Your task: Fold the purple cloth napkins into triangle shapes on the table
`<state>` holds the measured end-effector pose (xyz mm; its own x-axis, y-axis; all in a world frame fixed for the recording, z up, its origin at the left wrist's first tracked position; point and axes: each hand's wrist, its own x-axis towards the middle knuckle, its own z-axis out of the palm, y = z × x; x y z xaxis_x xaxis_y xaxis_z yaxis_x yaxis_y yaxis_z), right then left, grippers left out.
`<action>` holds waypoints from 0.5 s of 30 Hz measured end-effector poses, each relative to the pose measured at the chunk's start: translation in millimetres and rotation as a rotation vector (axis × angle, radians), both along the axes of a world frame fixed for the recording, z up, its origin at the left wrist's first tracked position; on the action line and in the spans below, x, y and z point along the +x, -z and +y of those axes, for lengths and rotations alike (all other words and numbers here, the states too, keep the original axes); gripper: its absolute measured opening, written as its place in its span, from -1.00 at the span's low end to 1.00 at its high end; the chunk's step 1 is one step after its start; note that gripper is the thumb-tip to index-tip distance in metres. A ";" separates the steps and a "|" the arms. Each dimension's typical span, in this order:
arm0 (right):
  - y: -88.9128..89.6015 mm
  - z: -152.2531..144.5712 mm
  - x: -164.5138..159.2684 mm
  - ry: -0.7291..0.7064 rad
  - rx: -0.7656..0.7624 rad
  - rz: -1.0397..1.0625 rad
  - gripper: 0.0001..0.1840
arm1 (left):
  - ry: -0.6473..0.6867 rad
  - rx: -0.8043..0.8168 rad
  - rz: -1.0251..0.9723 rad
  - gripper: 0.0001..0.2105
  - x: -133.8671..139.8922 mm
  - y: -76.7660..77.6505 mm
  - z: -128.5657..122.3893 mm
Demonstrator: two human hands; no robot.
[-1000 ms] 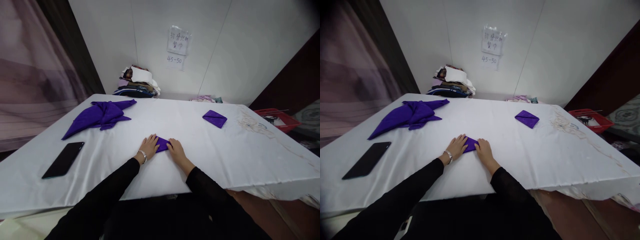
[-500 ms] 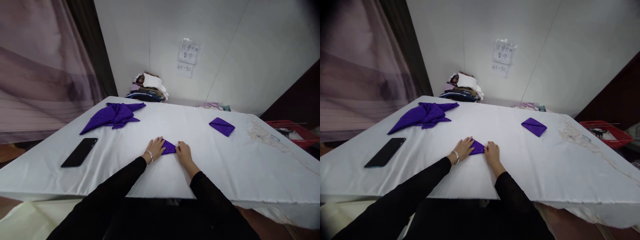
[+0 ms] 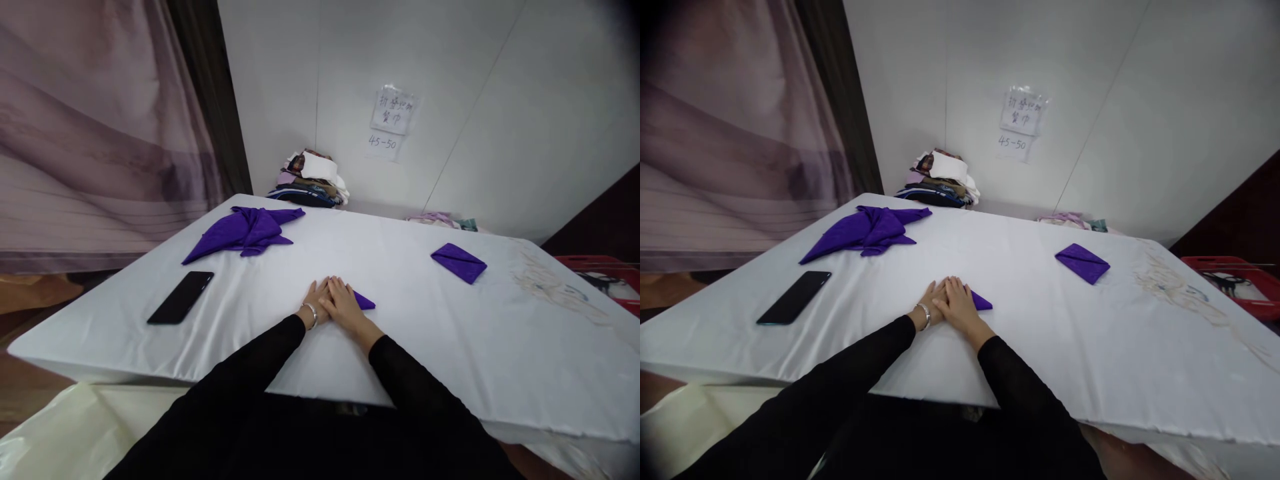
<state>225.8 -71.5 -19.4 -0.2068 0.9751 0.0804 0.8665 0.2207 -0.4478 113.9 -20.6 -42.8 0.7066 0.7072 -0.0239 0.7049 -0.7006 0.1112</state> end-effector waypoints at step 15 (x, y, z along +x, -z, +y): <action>22.6 -16.8 49.8 0.124 0.016 -0.284 -0.19 | -0.316 -0.021 -0.083 -0.52 -73.3 -4.9 -20.0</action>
<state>275.6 -88.2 -42.1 -0.1029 0.9933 0.0518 0.9771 0.1107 -0.1815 40.5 -40.5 -37.9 0.4525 0.8918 0.0078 0.8751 -0.4456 0.1889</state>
